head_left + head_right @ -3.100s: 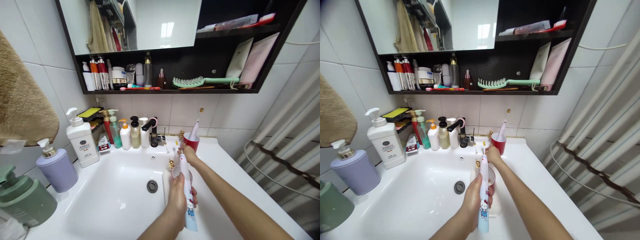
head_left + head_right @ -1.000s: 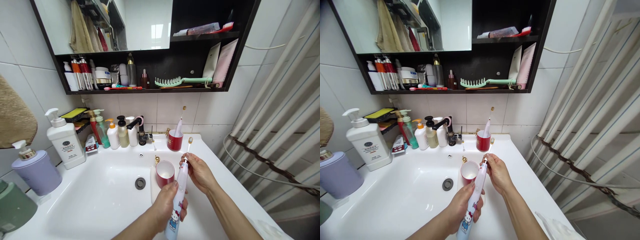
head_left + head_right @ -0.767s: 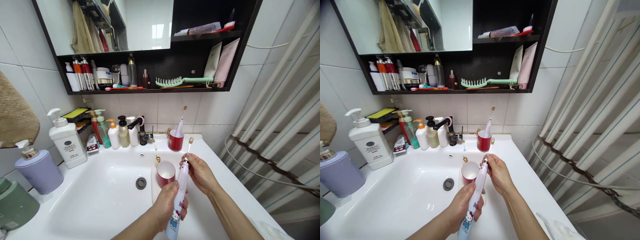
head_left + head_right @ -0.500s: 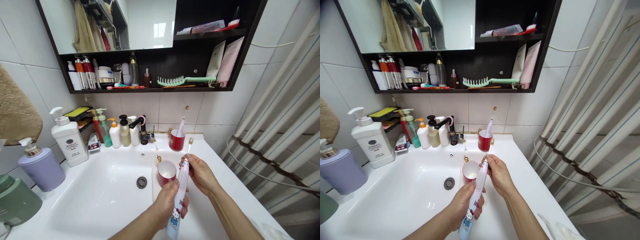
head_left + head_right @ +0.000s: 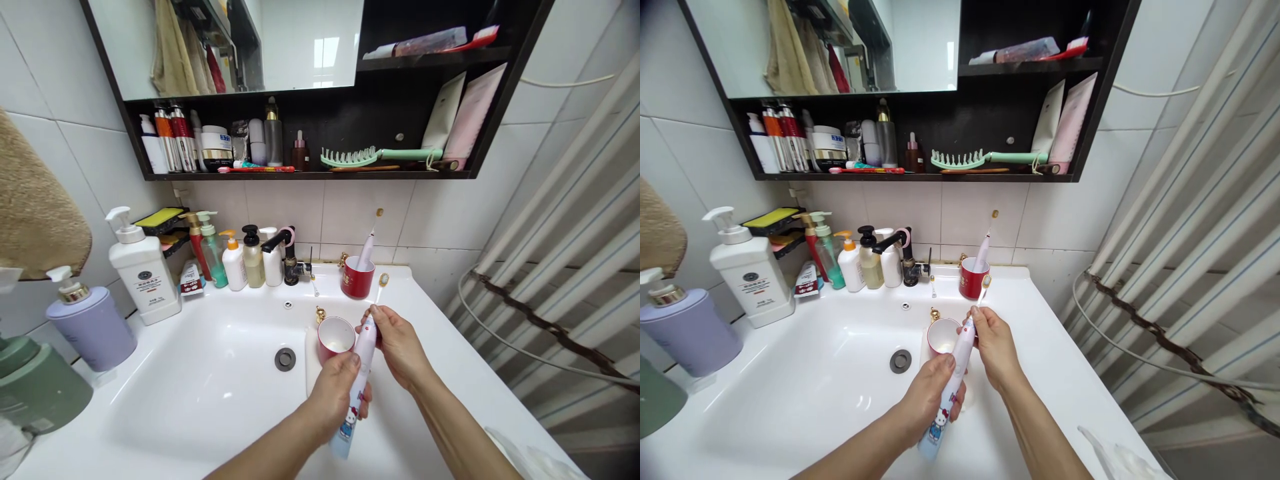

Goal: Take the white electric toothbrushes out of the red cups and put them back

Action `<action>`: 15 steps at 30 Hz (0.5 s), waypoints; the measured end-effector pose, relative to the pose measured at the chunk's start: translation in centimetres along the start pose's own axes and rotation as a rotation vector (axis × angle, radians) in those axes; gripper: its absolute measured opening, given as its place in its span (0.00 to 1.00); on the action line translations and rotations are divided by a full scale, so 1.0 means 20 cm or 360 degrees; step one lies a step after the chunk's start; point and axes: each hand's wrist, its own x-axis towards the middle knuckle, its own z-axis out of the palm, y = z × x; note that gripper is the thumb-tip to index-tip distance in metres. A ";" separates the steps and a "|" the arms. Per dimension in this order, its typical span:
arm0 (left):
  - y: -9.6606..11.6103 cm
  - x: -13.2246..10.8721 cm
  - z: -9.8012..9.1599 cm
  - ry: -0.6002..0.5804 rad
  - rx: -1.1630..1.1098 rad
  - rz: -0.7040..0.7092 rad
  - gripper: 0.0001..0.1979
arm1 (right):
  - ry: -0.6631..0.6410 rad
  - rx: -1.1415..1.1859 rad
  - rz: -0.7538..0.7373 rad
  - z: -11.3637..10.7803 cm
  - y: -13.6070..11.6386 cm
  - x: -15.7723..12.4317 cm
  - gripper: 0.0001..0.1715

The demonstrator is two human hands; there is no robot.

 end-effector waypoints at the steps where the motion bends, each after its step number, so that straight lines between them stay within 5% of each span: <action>1: 0.00 0.00 0.00 -0.0014 0.0008 0.0020 0.19 | -0.0003 0.0001 -0.0007 0.00 0.00 0.00 0.14; 8: 0.03 -0.01 -0.01 -0.0154 -0.0151 -0.0067 0.20 | -0.0045 0.0118 -0.0050 0.02 -0.01 -0.04 0.14; 15: 0.01 -0.01 0.00 -0.0095 -0.0083 0.0014 0.19 | -0.0020 0.0093 -0.0017 0.02 -0.01 -0.03 0.14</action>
